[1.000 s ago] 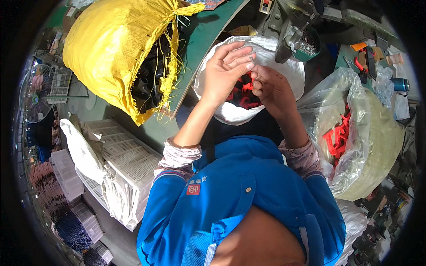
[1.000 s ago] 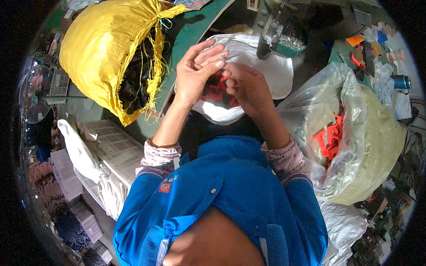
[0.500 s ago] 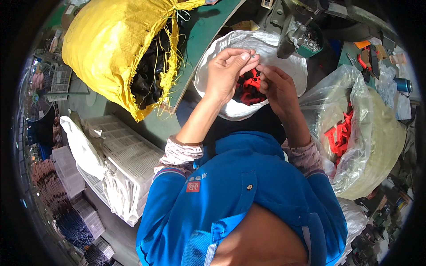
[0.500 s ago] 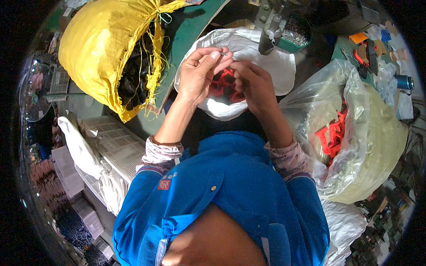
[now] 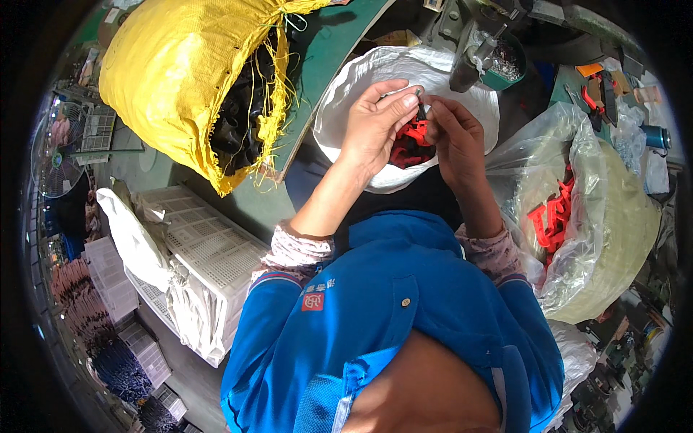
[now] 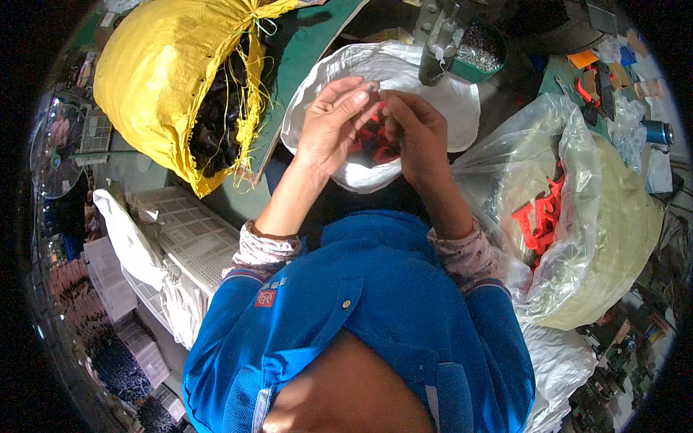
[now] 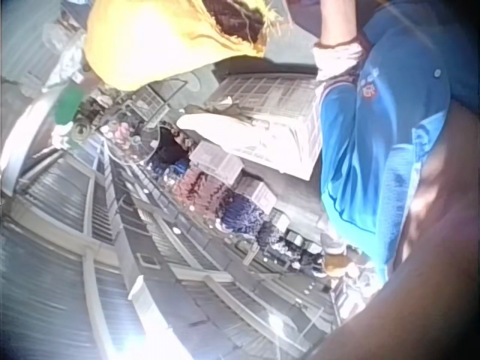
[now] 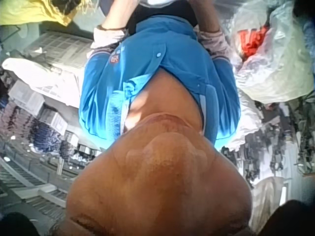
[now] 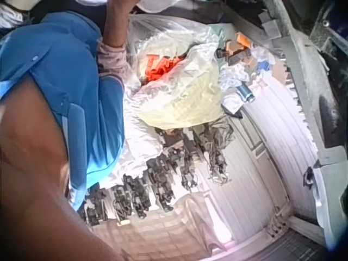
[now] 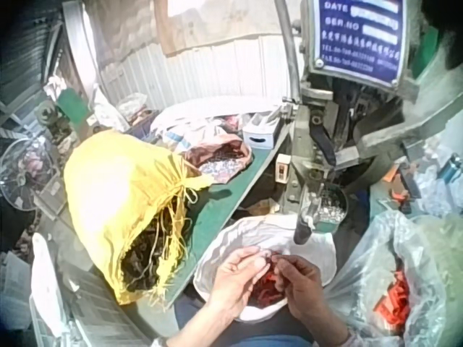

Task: The person repeatedly picks small black and red plastic parts from bags, joins them by hand, and places the assembled units into a white sack. The person also briefly touches their face area and adjusts the yellow bag during the process.

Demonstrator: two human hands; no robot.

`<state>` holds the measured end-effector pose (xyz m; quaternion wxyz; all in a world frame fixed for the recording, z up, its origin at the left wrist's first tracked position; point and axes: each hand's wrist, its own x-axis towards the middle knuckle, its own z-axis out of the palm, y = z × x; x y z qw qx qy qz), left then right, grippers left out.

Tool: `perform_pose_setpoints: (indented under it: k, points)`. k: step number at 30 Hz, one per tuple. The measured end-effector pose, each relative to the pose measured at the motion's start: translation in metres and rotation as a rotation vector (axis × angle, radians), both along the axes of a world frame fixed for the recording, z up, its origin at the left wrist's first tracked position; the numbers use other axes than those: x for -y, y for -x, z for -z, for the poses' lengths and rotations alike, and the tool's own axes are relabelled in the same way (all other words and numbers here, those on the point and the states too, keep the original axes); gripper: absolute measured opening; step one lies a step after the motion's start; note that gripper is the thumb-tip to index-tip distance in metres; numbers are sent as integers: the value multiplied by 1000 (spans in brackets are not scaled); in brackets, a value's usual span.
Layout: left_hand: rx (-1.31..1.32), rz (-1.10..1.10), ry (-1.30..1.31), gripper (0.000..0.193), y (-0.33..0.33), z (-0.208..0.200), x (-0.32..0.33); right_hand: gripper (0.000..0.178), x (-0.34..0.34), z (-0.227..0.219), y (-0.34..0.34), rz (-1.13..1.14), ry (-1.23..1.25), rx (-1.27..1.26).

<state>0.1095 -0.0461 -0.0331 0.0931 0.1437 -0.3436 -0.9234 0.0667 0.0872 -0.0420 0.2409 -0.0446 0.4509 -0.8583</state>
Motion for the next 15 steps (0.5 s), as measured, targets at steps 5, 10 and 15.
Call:
perform_pose_setpoints:
  k: [5, 10, 15]
  points:
    - [-13, -24, 46, 37, -2, -3, -5, 16, 7, -5, -2, -47, 48, 131]
    - [-42, -45, 258, 40, -5, -3, -9, 9, 8, -3, 3, -265, 324, 432]
    - [-113, -81, 397, 41, -9, 0, -6, 14, 6, 6, 9, -466, 614, 584]
